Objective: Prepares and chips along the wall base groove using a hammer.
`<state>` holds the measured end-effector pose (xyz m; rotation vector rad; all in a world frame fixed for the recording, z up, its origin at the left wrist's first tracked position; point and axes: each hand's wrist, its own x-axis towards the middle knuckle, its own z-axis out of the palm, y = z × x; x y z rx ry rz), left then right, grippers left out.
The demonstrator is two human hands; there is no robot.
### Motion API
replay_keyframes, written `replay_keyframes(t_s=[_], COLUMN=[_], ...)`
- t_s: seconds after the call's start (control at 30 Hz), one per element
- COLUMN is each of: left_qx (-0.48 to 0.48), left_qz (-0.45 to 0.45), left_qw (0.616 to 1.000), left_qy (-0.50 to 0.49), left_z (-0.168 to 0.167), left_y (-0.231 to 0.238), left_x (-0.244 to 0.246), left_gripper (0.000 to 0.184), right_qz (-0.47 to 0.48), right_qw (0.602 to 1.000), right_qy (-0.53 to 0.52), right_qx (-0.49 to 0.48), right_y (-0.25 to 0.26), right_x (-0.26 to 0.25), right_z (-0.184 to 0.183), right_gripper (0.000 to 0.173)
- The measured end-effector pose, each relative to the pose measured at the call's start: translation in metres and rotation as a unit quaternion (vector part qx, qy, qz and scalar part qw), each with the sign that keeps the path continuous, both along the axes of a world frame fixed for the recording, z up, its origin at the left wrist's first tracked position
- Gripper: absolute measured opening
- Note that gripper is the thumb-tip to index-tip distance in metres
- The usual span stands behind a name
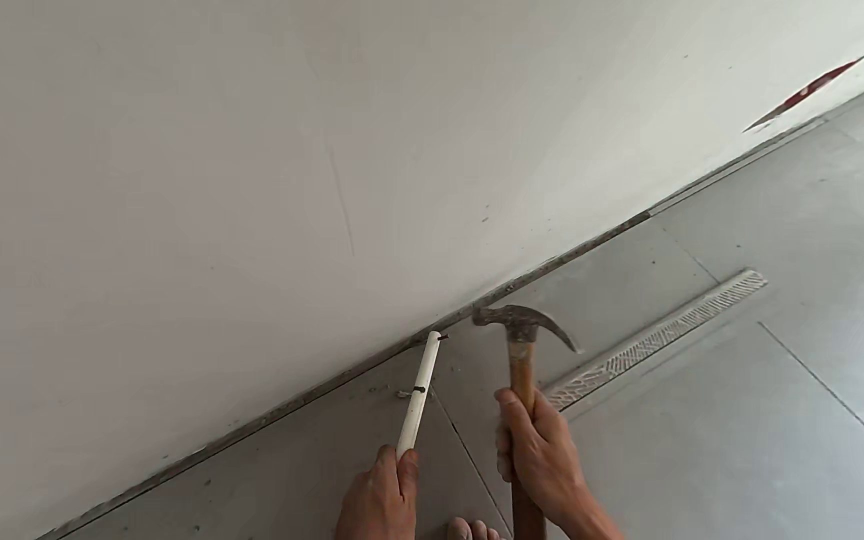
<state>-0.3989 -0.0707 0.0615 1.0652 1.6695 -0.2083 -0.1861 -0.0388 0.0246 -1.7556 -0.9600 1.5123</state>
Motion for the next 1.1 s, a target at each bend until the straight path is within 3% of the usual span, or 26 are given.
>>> replay_keyframes(t_s=[0.1,0.33,0.53,0.7,0.87,1.0,1.1], left_qx=[0.002,-0.011,-0.014,-0.013,-0.024,-0.032,-0.013], left_qz=[-0.017,-0.024,-0.035,-0.067,-0.009,0.045,0.081], left_qw=[1.000,0.999,0.999,0.998,0.998,0.993,0.992], left_qy=[0.003,-0.027,-0.027,0.001,-0.051,-0.103,-0.098], left_z=[0.004,0.004,0.002,0.004,-0.006,-0.016,-0.015], left_y=[0.006,0.015,0.017,0.017,0.015,0.009,0.000], left_x=[-0.006,-0.029,-0.036,-0.035,-0.046,-0.054,-0.063], left_gripper=[0.054,0.053,0.053,0.054,0.053,0.053,0.055], right_qz=[0.051,-0.015,0.003,0.060,-0.014,0.084,0.062], right_qw=[0.997,1.000,1.000,0.997,0.999,0.996,0.998], right_qy=[0.002,-0.016,-0.022,-0.026,-0.011,-0.016,-0.023], right_qx=[-0.057,0.013,0.020,-0.039,0.049,-0.037,-0.003], right_y=[0.001,-0.004,-0.008,-0.015,-0.024,-0.006,-0.006], right_x=[0.004,0.003,-0.007,-0.007,-0.014,-0.001,-0.010], right_z=[-0.003,0.006,0.000,-0.011,-0.008,-0.007,-0.002], right_gripper=[0.037,0.038,0.038,0.037,0.038,0.040,0.037])
